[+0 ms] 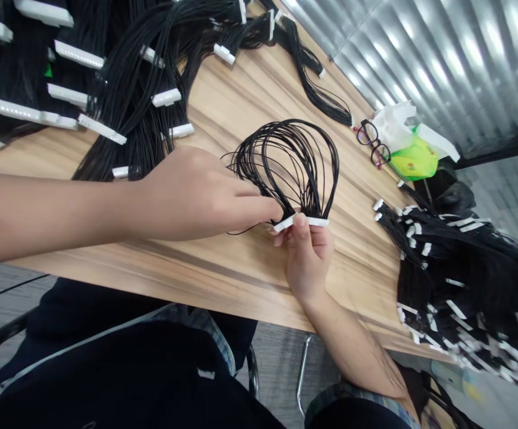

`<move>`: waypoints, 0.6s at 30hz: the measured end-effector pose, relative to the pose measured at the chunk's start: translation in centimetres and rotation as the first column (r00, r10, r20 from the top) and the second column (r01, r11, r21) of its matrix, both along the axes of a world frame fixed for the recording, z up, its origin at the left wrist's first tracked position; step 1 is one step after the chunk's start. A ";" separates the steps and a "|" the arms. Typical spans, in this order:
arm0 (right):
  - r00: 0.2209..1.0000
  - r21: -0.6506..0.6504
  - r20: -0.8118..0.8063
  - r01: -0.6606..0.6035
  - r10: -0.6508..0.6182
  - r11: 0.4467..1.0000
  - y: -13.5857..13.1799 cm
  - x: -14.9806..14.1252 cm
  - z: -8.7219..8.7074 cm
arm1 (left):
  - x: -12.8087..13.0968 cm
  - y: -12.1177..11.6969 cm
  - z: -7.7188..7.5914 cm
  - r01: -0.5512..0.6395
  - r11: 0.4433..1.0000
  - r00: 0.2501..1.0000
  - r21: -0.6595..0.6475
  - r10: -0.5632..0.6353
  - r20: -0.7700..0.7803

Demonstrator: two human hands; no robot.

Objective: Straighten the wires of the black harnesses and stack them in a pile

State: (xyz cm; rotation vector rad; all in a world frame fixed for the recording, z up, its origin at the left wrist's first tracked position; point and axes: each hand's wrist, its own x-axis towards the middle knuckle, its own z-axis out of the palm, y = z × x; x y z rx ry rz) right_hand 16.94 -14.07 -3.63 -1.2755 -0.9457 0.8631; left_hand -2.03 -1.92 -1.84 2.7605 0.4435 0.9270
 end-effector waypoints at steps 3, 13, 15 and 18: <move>1.000 -0.021 0.014 -0.019 0.020 1.000 -0.2 -0.3 0.0 | 0.2 0.3 0.6 0.054 0.970 0.997 0.238 -0.041 -0.062; 1.000 0.000 0.011 -0.013 0.013 1.000 -0.2 -0.3 -0.1 | 0.4 0.6 1.5 0.101 0.982 0.990 0.157 -0.084 -0.115; 0.998 -0.005 0.056 -0.017 0.017 1.000 -0.2 -0.5 0.1 | 0.3 0.4 1.1 0.078 0.983 0.988 0.166 -0.055 -0.143; 0.991 -0.033 0.133 -0.015 0.020 0.999 -0.3 -0.8 0.5 | 0.5 0.2 0.5 0.084 0.991 0.982 0.106 -0.064 -0.176</move>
